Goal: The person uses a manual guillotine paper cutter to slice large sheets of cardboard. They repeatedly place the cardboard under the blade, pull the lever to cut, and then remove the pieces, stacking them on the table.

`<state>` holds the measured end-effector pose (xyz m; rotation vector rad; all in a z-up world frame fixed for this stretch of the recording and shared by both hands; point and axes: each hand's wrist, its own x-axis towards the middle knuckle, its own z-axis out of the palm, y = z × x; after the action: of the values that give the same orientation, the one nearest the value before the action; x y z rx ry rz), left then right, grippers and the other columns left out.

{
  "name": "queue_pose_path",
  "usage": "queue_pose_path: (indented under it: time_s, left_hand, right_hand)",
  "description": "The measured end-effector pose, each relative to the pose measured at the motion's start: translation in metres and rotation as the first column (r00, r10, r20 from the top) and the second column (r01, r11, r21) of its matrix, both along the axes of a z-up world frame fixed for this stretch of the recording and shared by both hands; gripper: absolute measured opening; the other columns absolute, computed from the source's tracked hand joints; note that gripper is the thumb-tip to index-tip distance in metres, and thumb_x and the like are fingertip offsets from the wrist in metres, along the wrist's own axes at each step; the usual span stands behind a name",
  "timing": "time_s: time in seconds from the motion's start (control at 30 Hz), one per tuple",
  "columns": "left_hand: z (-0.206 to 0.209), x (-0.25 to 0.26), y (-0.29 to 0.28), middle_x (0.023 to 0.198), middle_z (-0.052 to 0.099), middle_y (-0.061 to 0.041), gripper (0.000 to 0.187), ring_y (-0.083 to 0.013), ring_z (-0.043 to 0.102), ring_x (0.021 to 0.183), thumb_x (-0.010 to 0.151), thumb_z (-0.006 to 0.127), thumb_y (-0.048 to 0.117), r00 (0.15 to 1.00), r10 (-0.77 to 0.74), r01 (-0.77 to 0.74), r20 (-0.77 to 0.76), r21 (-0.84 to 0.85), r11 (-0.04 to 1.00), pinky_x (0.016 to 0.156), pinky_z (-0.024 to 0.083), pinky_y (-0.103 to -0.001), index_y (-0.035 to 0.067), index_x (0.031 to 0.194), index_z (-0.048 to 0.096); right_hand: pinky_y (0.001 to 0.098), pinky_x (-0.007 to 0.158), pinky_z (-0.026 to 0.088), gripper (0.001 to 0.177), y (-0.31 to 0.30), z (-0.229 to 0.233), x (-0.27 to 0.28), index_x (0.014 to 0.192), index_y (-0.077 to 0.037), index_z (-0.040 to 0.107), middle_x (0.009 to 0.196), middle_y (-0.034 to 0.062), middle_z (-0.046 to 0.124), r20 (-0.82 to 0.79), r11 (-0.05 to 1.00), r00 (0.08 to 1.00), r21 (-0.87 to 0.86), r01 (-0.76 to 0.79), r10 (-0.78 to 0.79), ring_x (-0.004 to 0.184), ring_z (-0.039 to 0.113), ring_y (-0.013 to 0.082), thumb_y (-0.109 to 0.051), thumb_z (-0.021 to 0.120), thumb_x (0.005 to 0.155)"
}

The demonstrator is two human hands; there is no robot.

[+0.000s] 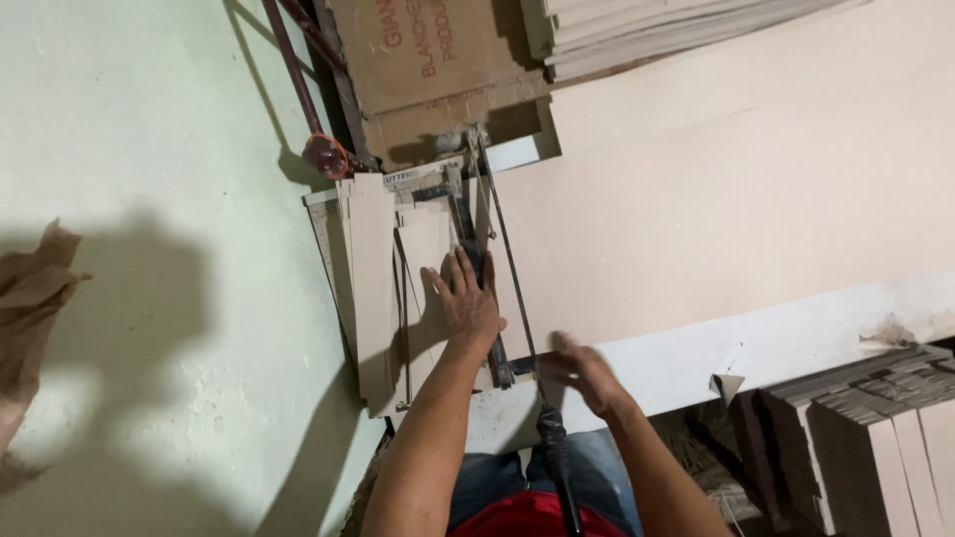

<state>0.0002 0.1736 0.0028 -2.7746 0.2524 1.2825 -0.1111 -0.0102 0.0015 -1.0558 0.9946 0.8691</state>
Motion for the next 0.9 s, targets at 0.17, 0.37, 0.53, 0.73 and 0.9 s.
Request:
queue_pose_path:
  time_s: [0.17, 0.37, 0.53, 0.73, 0.9]
  left_hand:
    - [0.001, -0.009, 0.005, 0.170, -0.006, -0.029, 0.112, -0.0446, -0.007, 0.158, 0.083, 0.077, 0.051, 0.999, 0.039, -0.040, -0.016, -0.059, 0.997, 0.115, -0.014, -0.076, 0.014, 0.166, 0.011]
    - [-0.010, -0.007, 0.008, 0.170, -0.009, -0.028, 0.108, -0.0439, -0.011, 0.157, 0.079, 0.080, 0.057, 0.999, 0.047, -0.048, -0.010, -0.068, 0.997, 0.115, -0.019, -0.075, 0.013, 0.162, 0.027]
    - [-0.004, -0.011, 0.003, 0.168, -0.006, -0.032, 0.122, -0.0454, -0.007, 0.157, 0.079, 0.080, 0.054, 1.000, 0.016, -0.016, 0.001, -0.041, 0.999, 0.115, -0.015, -0.077, 0.014, 0.165, 0.003]
    - [-0.067, -0.018, 0.000, 0.167, -0.013, -0.033, 0.133, -0.0475, -0.011, 0.155, 0.075, 0.082, 0.059, 0.999, -0.039, 0.038, 0.022, 0.068, 0.997, 0.112, -0.013, -0.079, 0.011, 0.165, -0.003]
    - [-0.055, -0.017, -0.002, 0.171, -0.017, -0.028, 0.056, -0.0473, -0.017, 0.156, 0.072, 0.085, 0.062, 0.996, -0.085, 0.087, -0.022, 0.157, 0.984, 0.111, -0.012, -0.078, 0.012, 0.098, 0.080]
  right_hand:
    - [0.0527, 0.091, 0.054, 0.033, -0.067, -0.074, -0.053, 0.115, -0.001, 0.052, 0.104, 0.0074, 0.063, 0.182, 0.884, 0.925, -0.281, 0.373, -0.333, 0.097, 0.069, 0.0299, -0.028, 0.068, 0.103]
    - [0.0550, 0.093, 0.055, 0.040, -0.055, -0.070, -0.048, 0.112, 0.001, 0.051, 0.101, 0.0128, 0.070, 0.215, 0.892, 0.943, -0.326, 0.314, -0.253, 0.099, 0.073, 0.0315, -0.034, 0.068, 0.105]
    - [0.0549, 0.084, 0.059, 0.055, -0.055, -0.054, -0.037, 0.114, 0.006, 0.062, 0.099, 0.0232, 0.071, 0.061, 0.899, 0.992, -0.431, -0.073, 0.110, 0.093, 0.073, 0.0374, -0.047, 0.065, 0.101]
    - [0.0304, 0.054, 0.044, 0.032, -0.006, 0.053, -0.056, 0.129, -0.022, 0.057, 0.061, -0.0009, 0.074, 0.004, 0.441, 0.600, -0.682, -0.583, 0.800, 0.052, 0.061, 0.0146, -0.039, 0.049, 0.103]
    - [0.0362, 0.062, 0.059, 0.118, 0.067, 0.113, -0.093, 0.166, -0.033, -0.021, 0.077, 0.0128, 0.070, -0.274, 0.100, 0.258, -0.482, -0.871, 0.927, 0.063, 0.069, 0.0266, -0.085, 0.052, 0.088]
